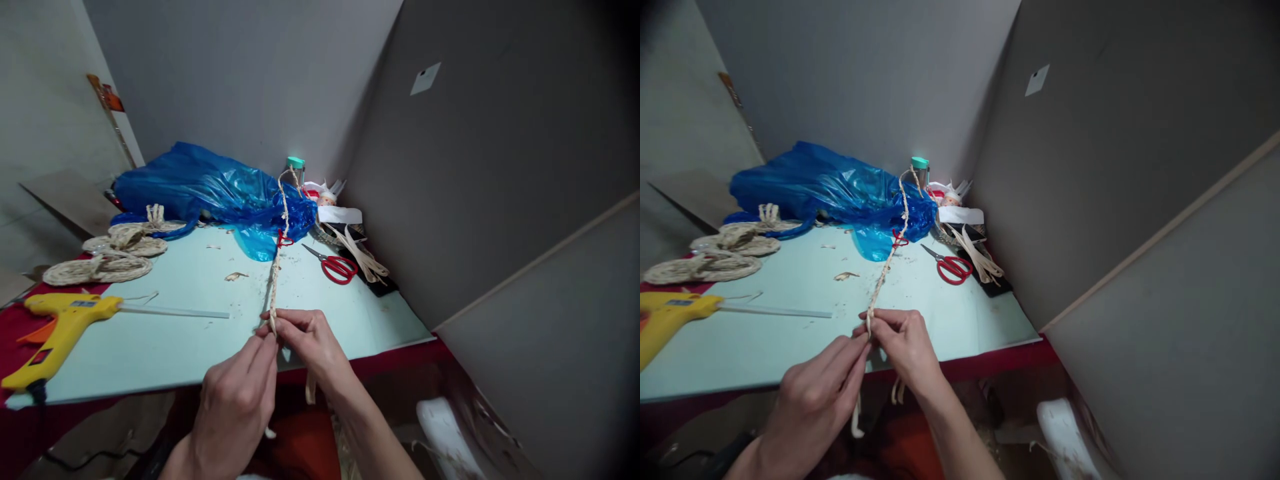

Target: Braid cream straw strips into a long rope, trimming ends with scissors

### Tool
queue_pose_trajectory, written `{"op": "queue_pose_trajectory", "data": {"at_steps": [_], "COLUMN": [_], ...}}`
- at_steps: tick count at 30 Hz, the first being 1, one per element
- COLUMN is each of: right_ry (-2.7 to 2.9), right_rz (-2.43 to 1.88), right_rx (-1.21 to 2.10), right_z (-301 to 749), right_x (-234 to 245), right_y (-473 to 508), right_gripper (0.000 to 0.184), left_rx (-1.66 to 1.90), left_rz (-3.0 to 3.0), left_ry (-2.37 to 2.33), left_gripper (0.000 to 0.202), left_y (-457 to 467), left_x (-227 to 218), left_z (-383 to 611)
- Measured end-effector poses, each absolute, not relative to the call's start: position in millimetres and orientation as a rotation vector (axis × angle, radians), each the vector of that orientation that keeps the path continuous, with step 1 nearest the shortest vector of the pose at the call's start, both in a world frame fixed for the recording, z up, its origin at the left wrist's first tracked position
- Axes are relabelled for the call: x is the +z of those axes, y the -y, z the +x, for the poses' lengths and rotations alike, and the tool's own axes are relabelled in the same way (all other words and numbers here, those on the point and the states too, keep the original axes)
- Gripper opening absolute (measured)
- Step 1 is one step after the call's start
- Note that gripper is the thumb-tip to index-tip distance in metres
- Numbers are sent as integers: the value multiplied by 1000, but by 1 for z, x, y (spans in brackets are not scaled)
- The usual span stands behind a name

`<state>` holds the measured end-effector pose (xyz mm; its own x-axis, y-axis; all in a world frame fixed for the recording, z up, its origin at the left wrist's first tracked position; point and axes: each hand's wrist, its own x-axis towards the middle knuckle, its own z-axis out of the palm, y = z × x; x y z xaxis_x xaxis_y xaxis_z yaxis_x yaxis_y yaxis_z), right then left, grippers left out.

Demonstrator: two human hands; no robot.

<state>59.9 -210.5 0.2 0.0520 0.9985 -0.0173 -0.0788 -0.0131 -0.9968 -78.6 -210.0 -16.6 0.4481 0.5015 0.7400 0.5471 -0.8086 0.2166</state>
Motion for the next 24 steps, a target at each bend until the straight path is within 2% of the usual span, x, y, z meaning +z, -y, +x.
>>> {"op": "queue_pose_trajectory", "data": {"at_steps": [3,7,12,16,19,24], "right_ry": [1103,1105,1128,1149,1273,1551], "right_rz": [-1125,-1170,-1197,-1103,-1177,-1441], "right_rx": [1293,1245,1188,1212,1096,819], "right_z": [62,63,62,64,68,69], "right_x": [6,7,4,-1,0,14], "right_y": [213,215,218,216,217,225], "right_gripper": [30,31,30,31,29,31], "left_rx": [-1146,-1195,-1498,-1456,-1427,-1339], "left_rz": [-2603,-2844,-3062,-3700,-3808,-3798], "left_ry": [899,997,1730,1905,2096,1920], "left_gripper": [28,26,20,28,32,30], "left_y": [212,204,173,159,157,155], "left_x": [-24,-12,10,10,5,-2], "left_z": [-79,-91,-98,-85,-77,-77]}}
